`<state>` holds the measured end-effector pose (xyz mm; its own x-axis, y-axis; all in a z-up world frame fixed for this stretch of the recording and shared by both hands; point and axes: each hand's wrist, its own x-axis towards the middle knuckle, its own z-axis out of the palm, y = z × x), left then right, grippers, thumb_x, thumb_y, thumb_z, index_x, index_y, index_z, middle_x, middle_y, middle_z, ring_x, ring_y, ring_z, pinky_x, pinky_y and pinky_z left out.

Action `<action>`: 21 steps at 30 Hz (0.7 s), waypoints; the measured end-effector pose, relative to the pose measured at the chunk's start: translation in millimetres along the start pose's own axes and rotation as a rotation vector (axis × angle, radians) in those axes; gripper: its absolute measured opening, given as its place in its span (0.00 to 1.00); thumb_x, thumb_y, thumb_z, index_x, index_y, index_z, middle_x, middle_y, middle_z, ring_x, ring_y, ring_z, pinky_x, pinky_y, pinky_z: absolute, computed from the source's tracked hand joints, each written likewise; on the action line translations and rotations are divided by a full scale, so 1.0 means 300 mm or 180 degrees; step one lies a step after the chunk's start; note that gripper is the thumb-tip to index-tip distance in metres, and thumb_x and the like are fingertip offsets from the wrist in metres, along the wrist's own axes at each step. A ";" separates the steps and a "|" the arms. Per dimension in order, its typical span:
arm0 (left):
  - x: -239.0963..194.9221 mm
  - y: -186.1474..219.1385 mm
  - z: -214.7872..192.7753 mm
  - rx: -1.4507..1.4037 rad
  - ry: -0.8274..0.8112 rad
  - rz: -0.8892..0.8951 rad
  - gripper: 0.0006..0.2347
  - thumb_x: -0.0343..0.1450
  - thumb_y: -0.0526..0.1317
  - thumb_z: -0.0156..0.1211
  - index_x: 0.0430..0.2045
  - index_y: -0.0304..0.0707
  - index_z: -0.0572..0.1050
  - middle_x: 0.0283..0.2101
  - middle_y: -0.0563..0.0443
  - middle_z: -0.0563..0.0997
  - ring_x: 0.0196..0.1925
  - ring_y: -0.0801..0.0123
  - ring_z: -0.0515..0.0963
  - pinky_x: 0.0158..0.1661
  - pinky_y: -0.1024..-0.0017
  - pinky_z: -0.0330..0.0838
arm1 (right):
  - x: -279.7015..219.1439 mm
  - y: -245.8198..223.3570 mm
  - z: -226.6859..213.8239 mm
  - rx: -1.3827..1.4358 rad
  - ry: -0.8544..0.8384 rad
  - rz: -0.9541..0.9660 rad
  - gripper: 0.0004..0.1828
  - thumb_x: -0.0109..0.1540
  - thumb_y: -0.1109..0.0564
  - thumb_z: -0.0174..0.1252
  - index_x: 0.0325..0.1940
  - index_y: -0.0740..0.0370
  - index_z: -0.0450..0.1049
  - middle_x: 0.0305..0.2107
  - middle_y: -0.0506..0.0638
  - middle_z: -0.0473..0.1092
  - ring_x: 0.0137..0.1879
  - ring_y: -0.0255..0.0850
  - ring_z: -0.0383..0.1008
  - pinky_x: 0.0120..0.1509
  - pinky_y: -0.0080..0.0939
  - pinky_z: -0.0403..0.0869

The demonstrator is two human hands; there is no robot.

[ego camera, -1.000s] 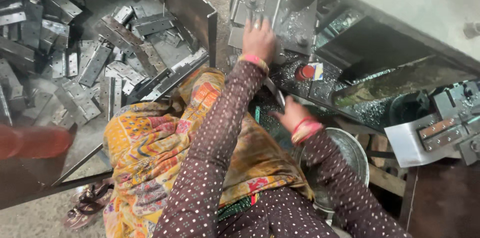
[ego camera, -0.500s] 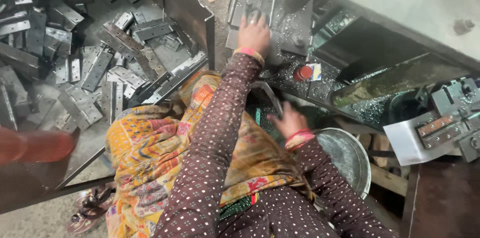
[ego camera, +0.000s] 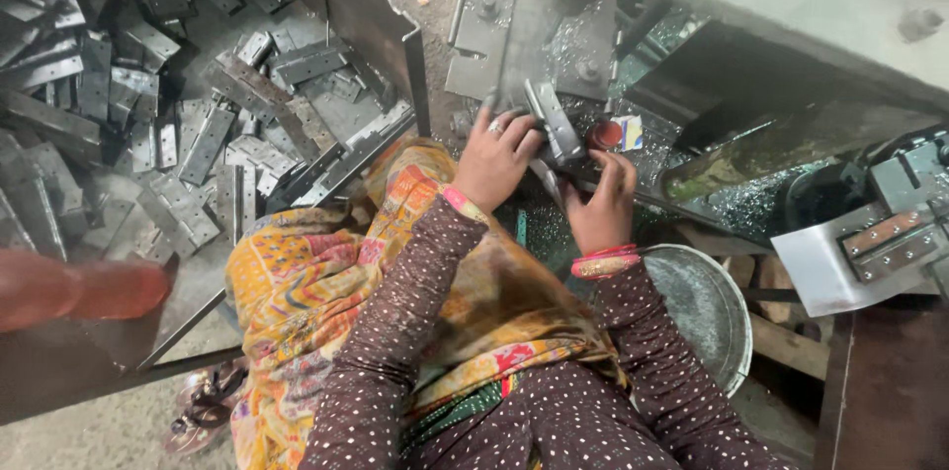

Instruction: The person positions metal pieces onto a jig, uses a tool to apply pressure and shape the metal, and then moves the finished brackets into a nearby bin.

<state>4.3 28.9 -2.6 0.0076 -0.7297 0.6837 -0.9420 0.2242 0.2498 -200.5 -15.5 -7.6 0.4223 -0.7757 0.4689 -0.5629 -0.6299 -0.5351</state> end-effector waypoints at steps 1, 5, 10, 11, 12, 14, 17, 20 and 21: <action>0.025 0.007 -0.006 -0.0354 0.0195 -0.0230 0.08 0.72 0.38 0.56 0.42 0.38 0.74 0.53 0.46 0.76 0.57 0.54 0.76 0.62 0.47 0.67 | 0.000 0.005 0.000 -0.0050 0.0058 -0.0078 0.34 0.58 0.57 0.72 0.64 0.62 0.64 0.57 0.61 0.63 0.60 0.58 0.71 0.64 0.51 0.73; 0.133 0.042 0.010 -0.0241 0.0881 -0.0438 0.04 0.74 0.35 0.57 0.40 0.40 0.73 0.53 0.47 0.75 0.52 0.55 0.77 0.56 0.56 0.73 | 0.008 0.010 0.025 0.0371 -0.0035 0.0281 0.35 0.58 0.54 0.72 0.64 0.62 0.62 0.59 0.65 0.60 0.59 0.57 0.71 0.60 0.46 0.76; 0.214 -0.009 0.140 0.1350 0.0369 -0.0485 0.05 0.72 0.39 0.58 0.37 0.42 0.74 0.47 0.47 0.72 0.46 0.61 0.76 0.53 0.55 0.73 | -0.004 0.000 0.001 0.0226 -0.0269 0.0351 0.33 0.58 0.56 0.70 0.63 0.61 0.64 0.59 0.62 0.61 0.60 0.56 0.71 0.62 0.49 0.74; 0.198 -0.031 0.150 0.1368 0.0061 -0.0659 0.05 0.70 0.40 0.58 0.36 0.42 0.74 0.46 0.47 0.72 0.47 0.62 0.77 0.54 0.56 0.73 | -0.002 -0.001 -0.002 0.0017 -0.0232 0.0178 0.33 0.57 0.58 0.71 0.63 0.62 0.65 0.58 0.62 0.62 0.61 0.57 0.70 0.65 0.52 0.72; 0.192 -0.055 0.158 0.1385 -0.0241 -0.0819 0.06 0.68 0.41 0.58 0.34 0.43 0.74 0.46 0.47 0.72 0.48 0.62 0.77 0.55 0.58 0.72 | -0.001 -0.004 -0.003 0.0036 -0.0210 0.0170 0.32 0.57 0.58 0.71 0.62 0.62 0.66 0.58 0.61 0.62 0.61 0.57 0.70 0.64 0.51 0.72; 0.161 -0.079 0.148 0.1124 -0.0404 -0.0972 0.12 0.74 0.44 0.56 0.45 0.34 0.74 0.54 0.41 0.72 0.54 0.57 0.75 0.54 0.59 0.69 | -0.008 -0.010 -0.002 0.0082 -0.0176 0.0175 0.31 0.57 0.59 0.71 0.61 0.62 0.67 0.57 0.60 0.63 0.61 0.57 0.70 0.63 0.51 0.72; 0.126 -0.129 0.084 0.1342 -0.0113 -0.1130 0.22 0.73 0.52 0.56 0.50 0.29 0.75 0.61 0.40 0.72 0.62 0.53 0.71 0.61 0.51 0.60 | 0.000 -0.002 0.007 0.0150 -0.0220 0.0126 0.30 0.58 0.58 0.70 0.61 0.62 0.67 0.56 0.59 0.63 0.58 0.55 0.71 0.63 0.50 0.73; 0.114 -0.125 0.051 0.1258 -0.0196 -0.1240 0.28 0.71 0.57 0.57 0.53 0.27 0.76 0.64 0.40 0.70 0.67 0.50 0.66 0.67 0.45 0.53 | 0.003 -0.003 0.013 0.0643 -0.0439 0.0591 0.28 0.59 0.56 0.68 0.61 0.60 0.66 0.57 0.58 0.61 0.57 0.49 0.72 0.56 0.43 0.79; 0.115 -0.121 0.046 0.1130 -0.0325 -0.1265 0.29 0.72 0.57 0.57 0.54 0.26 0.75 0.64 0.39 0.70 0.68 0.49 0.64 0.68 0.44 0.51 | 0.006 -0.003 0.012 0.0543 -0.0437 0.0507 0.28 0.59 0.56 0.68 0.61 0.60 0.67 0.57 0.58 0.62 0.56 0.49 0.72 0.57 0.44 0.79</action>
